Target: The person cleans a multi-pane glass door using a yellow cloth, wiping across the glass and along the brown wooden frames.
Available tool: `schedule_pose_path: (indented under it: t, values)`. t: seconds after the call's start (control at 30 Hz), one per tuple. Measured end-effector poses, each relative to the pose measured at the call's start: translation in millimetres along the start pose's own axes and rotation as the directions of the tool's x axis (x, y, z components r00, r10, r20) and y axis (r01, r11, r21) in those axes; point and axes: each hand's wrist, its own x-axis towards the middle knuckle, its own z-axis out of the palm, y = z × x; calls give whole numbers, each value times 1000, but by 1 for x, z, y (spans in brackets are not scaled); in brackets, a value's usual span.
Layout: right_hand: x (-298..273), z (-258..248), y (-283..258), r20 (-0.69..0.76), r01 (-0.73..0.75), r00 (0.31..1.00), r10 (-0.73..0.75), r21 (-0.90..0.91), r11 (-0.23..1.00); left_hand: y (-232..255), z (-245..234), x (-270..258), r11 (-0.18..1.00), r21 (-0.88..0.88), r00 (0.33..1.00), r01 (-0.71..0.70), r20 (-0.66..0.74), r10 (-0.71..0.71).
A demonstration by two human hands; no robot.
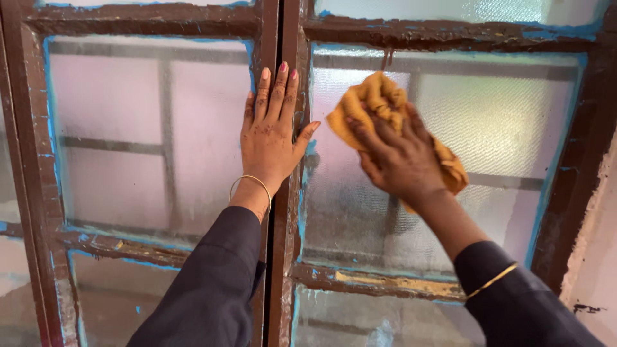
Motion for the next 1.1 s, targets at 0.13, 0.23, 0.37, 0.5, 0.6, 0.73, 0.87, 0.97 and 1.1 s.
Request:
schedule_pose_path:
  t: [0.13, 0.23, 0.37, 0.5, 0.6, 0.73, 0.87, 0.97, 1.1]
  values:
    - [-37, -8, 34, 116, -153, 982, 151, 2, 988, 3, 10, -17, 991, 116, 998, 62, 25, -65]
    - [-58, -22, 62, 120, -221, 960, 252, -227, 948, 2, 14, -20, 986, 150, 998, 69, -3, -69]
    - [-88, -50, 81, 22, -415, 909, 417, 163, 895, 7, 14, -24, 984, 152, 995, 94, 14, -97]
    - [-118, -62, 84, 18, -494, 867, 498, 157, 855, 14, 14, -41, 983, 118, 990, 140, 9, -142]
    - [-133, -56, 80, -10, -560, 826, 564, 117, 821, 11, 12, -57, 991, 60, 992, 122, 15, -123]
    - [-138, -42, 63, -96, -652, 738, 668, 152, 743, 11, 9, -77, 996, 56, 998, 67, -15, -66]
    - [-135, -24, 46, -129, -788, 597, 792, 88, 609, 13, 12, -80, 995, 50, 997, 84, -7, -83]
    - [-120, -5, 26, -151, -865, 487, 860, 59, 499, 14, 12, -80, 994, 48, 995, 98, -8, -98]
    - [-85, 12, -1, -129, -919, 366, 922, 107, 380, 14, 10, -79, 995, 24, 996, 93, 2, -93]
